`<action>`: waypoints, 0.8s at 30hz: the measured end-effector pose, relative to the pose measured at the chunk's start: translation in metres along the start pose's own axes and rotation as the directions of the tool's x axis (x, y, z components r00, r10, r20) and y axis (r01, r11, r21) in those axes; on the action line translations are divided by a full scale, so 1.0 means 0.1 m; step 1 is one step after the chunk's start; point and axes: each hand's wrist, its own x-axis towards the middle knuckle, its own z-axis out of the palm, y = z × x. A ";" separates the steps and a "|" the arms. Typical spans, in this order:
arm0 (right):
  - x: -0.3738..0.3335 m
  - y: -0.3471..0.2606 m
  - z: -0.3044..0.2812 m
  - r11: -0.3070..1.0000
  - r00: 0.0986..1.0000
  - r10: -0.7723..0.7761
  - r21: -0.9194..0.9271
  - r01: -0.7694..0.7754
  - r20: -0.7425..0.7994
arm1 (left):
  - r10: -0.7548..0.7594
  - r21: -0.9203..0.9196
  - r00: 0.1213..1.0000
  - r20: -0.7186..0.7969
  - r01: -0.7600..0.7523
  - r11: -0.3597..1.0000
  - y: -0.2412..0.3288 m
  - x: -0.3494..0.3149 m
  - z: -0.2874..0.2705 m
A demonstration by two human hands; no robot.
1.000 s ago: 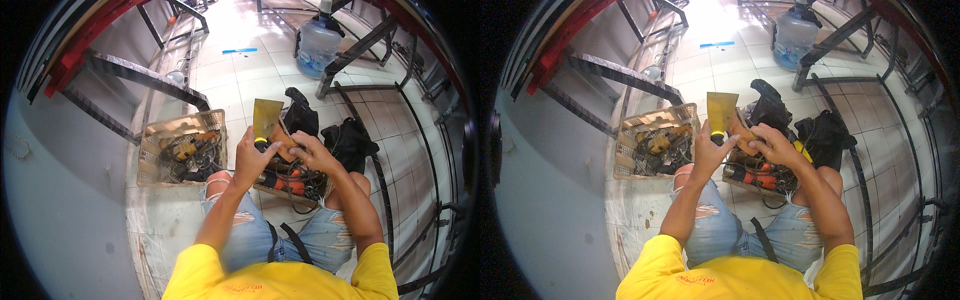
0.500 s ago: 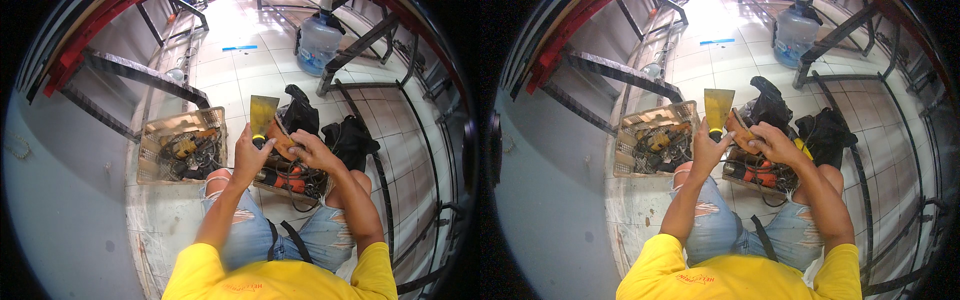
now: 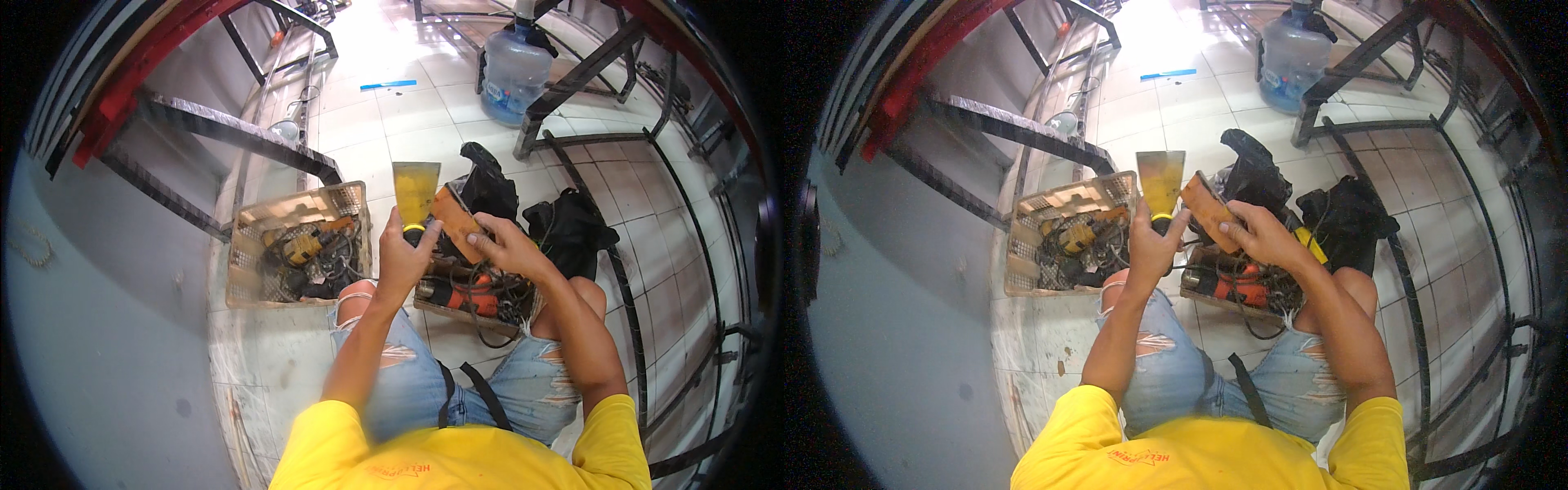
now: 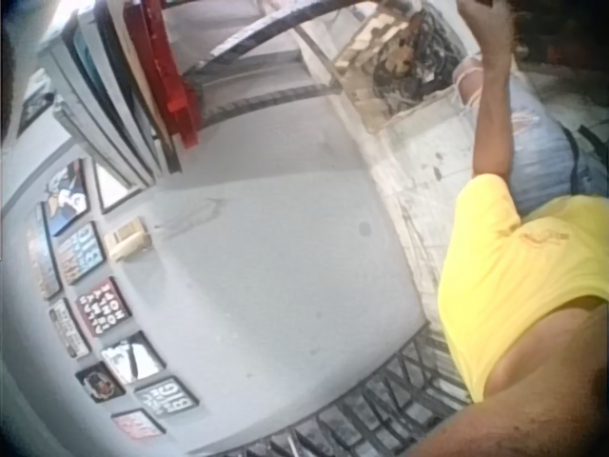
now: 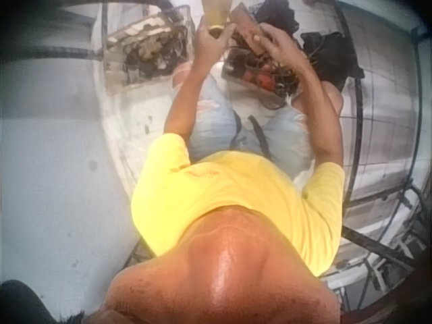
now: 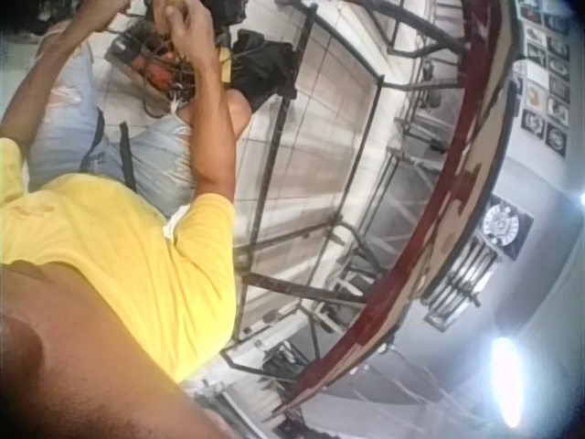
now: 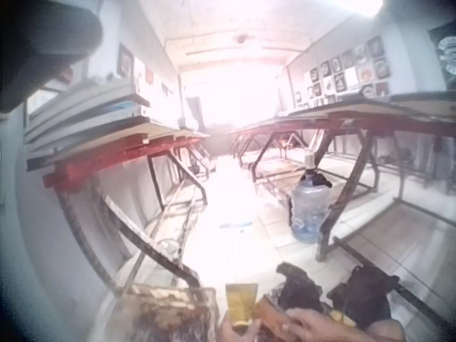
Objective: The person sits on the floor of a printing workshop and uses a hand scraper to remove material from a yellow squeegee. They pick up and move various tools, including heat guns and other squeegees, between a plastic crate and a black bag.
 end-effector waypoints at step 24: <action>0.07 -0.10 -0.35 0.627 0.862 0.143 0.718 0.301 -0.486 | 0.354 0.573 0.887 0.295 -0.461 0.678 0.06 -0.08 0.05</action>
